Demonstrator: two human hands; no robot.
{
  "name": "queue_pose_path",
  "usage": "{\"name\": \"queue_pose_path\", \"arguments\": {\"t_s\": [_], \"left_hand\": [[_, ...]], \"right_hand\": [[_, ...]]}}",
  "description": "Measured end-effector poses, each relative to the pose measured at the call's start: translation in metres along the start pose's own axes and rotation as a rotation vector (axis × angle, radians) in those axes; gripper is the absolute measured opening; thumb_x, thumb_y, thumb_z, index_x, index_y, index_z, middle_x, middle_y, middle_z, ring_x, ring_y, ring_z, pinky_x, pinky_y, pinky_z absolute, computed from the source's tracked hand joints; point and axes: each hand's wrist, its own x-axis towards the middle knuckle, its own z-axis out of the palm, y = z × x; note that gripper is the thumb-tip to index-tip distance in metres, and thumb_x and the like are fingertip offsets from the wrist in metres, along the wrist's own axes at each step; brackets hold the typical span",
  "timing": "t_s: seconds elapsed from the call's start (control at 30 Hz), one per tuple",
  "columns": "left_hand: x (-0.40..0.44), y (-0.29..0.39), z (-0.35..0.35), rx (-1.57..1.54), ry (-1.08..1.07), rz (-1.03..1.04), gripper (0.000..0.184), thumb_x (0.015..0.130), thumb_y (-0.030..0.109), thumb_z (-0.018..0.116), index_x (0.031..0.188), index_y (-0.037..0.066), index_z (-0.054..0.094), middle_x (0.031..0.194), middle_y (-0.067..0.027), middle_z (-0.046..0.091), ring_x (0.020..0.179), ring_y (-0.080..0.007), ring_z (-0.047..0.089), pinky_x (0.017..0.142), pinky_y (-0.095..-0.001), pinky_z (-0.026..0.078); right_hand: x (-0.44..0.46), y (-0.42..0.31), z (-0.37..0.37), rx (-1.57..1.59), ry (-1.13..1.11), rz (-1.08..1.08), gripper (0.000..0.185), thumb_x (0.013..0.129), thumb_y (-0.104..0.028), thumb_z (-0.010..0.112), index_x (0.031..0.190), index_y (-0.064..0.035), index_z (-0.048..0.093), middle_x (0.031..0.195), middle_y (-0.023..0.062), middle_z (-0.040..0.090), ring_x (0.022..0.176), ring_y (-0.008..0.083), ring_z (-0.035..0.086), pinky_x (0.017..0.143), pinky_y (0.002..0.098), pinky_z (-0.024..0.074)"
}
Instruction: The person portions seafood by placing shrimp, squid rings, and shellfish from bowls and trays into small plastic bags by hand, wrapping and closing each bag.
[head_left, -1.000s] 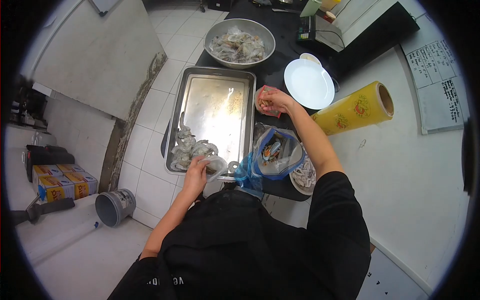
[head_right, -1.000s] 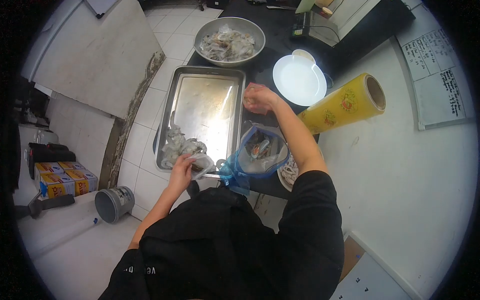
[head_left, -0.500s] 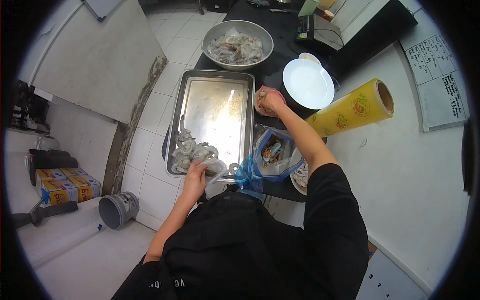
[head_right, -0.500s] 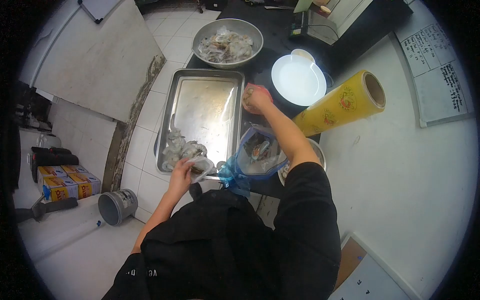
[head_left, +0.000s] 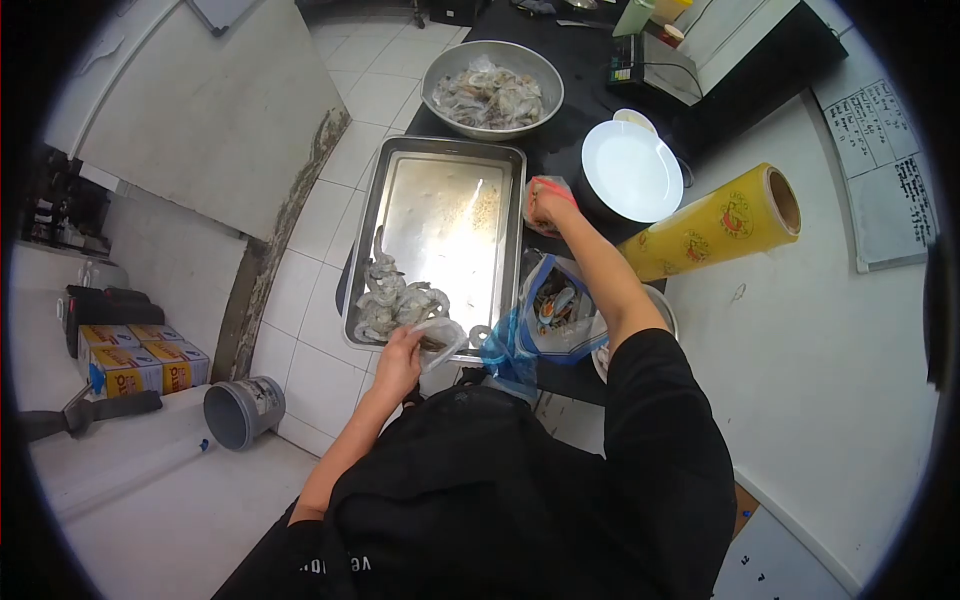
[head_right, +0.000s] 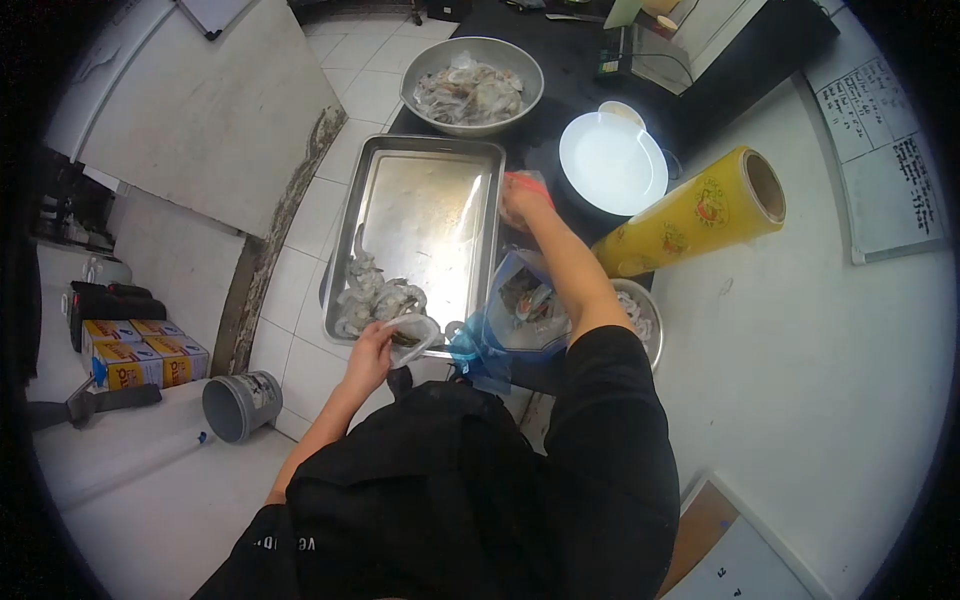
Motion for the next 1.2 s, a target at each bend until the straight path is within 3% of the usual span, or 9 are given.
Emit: {"name": "queue_pose_path", "arguments": {"t_s": [0.07, 0.17, 0.27, 0.4, 0.63, 0.73, 0.93, 1.0, 1.2], "left_hand": [[-0.001, -0.003, 0.002, -0.003, -0.006, 0.001, 0.026, 0.081, -0.005, 0.050, 0.105, -0.006, 0.060, 0.111, -0.0253, 0.056, 0.102, -0.0407, 0.055, 0.089, -0.0403, 0.044], [-0.002, -0.010, 0.003, 0.075, 0.023, 0.067, 0.028, 0.082, -0.005, 0.050, 0.108, -0.004, 0.060, 0.106, -0.0195, 0.056, 0.092, -0.0343, 0.058, 0.081, -0.0370, 0.046], [-0.002, -0.009, 0.001, -0.031, -0.011, -0.007, 0.028, 0.083, -0.005, 0.049, 0.109, -0.004, 0.059, 0.106, -0.0191, 0.056, 0.090, -0.0325, 0.059, 0.079, -0.0365, 0.047], [0.002, -0.008, -0.001, -0.036, -0.026, -0.034, 0.027, 0.082, -0.002, 0.051, 0.108, -0.005, 0.060, 0.113, -0.0243, 0.055, 0.103, -0.0400, 0.055, 0.089, -0.0393, 0.045], [0.011, -0.021, 0.002, 0.052, -0.021, 0.095, 0.029, 0.084, 0.000, 0.051, 0.111, 0.001, 0.060, 0.114, -0.0214, 0.055, 0.100, -0.0348, 0.057, 0.087, -0.0372, 0.046], [0.017, -0.012, -0.005, -0.129, -0.116, -0.081, 0.028, 0.081, 0.003, 0.053, 0.108, 0.000, 0.061, 0.114, -0.0221, 0.057, 0.107, -0.0375, 0.054, 0.093, -0.0396, 0.042], [0.023, -0.029, 0.002, -0.097, -0.051, -0.027, 0.035, 0.079, 0.010, 0.056, 0.112, 0.001, 0.059, 0.115, -0.0201, 0.057, 0.109, -0.0353, 0.054, 0.094, -0.0384, 0.042], [0.021, -0.032, 0.000, -0.114, -0.018, 0.094, 0.039, 0.079, 0.007, 0.059, 0.118, 0.005, 0.057, 0.113, -0.0177, 0.058, 0.095, -0.0300, 0.059, 0.083, -0.0363, 0.046], [0.016, -0.030, -0.007, -0.219, -0.102, 0.003, 0.048, 0.077, 0.003, 0.059, 0.124, 0.006, 0.052, 0.116, -0.0141, 0.056, 0.068, -0.0177, 0.053, 0.065, -0.0312, 0.047]], "right_hand": [[0.045, 0.014, 0.037, -0.242, -0.084, -0.186, 0.039, 0.079, -0.023, 0.057, 0.117, -0.0127, 0.061, 0.125, 0.0092, 0.057, 0.108, 0.0267, 0.058, 0.088, 0.0365, 0.0470], [0.053, 0.014, 0.051, -0.414, -0.391, -0.102, 0.037, 0.078, -0.024, 0.058, 0.113, -0.0125, 0.063, 0.118, 0.0082, 0.060, 0.103, 0.0257, 0.060, 0.086, 0.0349, 0.0471], [0.043, 0.016, 0.046, 0.045, -0.085, -0.019, 0.031, 0.079, -0.024, 0.058, 0.107, -0.0104, 0.062, 0.109, 0.0078, 0.060, 0.094, 0.0239, 0.059, 0.080, 0.0341, 0.0467], [0.030, 0.026, 0.031, 0.508, -0.011, -0.018, 0.024, 0.081, -0.023, 0.057, 0.098, -0.0075, 0.060, 0.097, 0.0073, 0.061, 0.082, 0.0214, 0.058, 0.070, 0.0331, 0.0462], [-0.023, 0.037, 0.016, 0.999, -0.091, 0.008, 0.021, 0.083, -0.023, 0.056, 0.082, -0.0024, 0.058, 0.077, 0.0064, 0.061, 0.062, 0.0171, 0.056, 0.055, 0.0312, 0.0454], [-0.091, 0.006, -0.038, 1.815, -0.431, -0.014, 0.018, 0.087, -0.019, 0.052, 0.086, -0.0015, 0.054, 0.076, 0.0072, 0.058, 0.055, 0.0158, 0.051, 0.049, 0.0282, 0.0418], [-0.177, -0.080, -0.035, 1.666, -0.546, -0.162, 0.019, 0.091, -0.020, 0.057, 0.093, -0.0017, 0.054, 0.083, 0.0088, 0.061, 0.070, 0.0150, 0.064, 0.060, 0.0222, 0.0539], [-0.194, -0.112, -0.023, 1.620, -0.569, -0.148, 0.018, 0.090, -0.018, 0.059, 0.095, -0.0012, 0.055, 0.086, 0.0091, 0.061, 0.075, 0.0175, 0.065, 0.064, 0.0244, 0.0556], [-0.174, -0.165, 0.079, 1.639, -0.612, 0.018, 0.028, 0.092, -0.018, 0.056, 0.111, 0.0040, 0.053, 0.094, 0.0086, 0.058, 0.084, 0.0192, 0.062, 0.081, 0.0306, 0.0549]]}}
